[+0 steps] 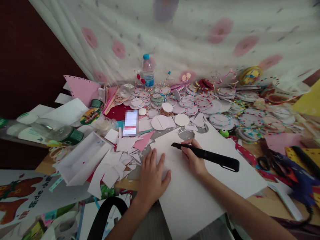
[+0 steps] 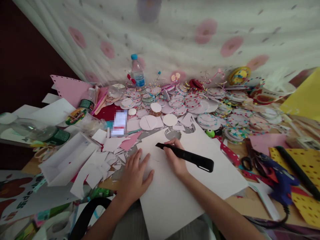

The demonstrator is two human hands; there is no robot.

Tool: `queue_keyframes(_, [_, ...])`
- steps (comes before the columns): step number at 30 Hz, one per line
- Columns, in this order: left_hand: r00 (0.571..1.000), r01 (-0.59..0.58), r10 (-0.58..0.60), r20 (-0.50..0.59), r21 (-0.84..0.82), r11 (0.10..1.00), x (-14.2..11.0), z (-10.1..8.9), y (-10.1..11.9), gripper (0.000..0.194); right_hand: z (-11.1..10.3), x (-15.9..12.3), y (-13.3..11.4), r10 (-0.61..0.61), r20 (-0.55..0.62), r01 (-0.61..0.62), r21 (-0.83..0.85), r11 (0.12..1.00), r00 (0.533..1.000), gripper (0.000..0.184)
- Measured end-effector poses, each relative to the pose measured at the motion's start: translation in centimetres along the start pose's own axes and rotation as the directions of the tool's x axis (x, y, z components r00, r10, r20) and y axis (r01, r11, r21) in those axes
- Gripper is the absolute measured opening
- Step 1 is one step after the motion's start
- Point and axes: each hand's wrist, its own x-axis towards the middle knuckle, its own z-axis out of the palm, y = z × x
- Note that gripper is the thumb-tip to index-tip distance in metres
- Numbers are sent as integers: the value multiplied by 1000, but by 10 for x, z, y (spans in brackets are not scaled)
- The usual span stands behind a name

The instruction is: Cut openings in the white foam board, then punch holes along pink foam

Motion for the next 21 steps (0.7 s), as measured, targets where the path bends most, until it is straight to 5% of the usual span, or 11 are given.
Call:
queue_keyframes(9, [997, 59, -56, 45, -56, 997, -24, -12, 13, 41, 5, -11, -22, 20, 41, -16, -77, 997, 999, 12])
queue_keyframes(21, [988, 148, -151, -36, -71, 986, -21, 13, 12, 58, 26, -33, -16, -31, -30, 22, -286, 958, 999, 9])
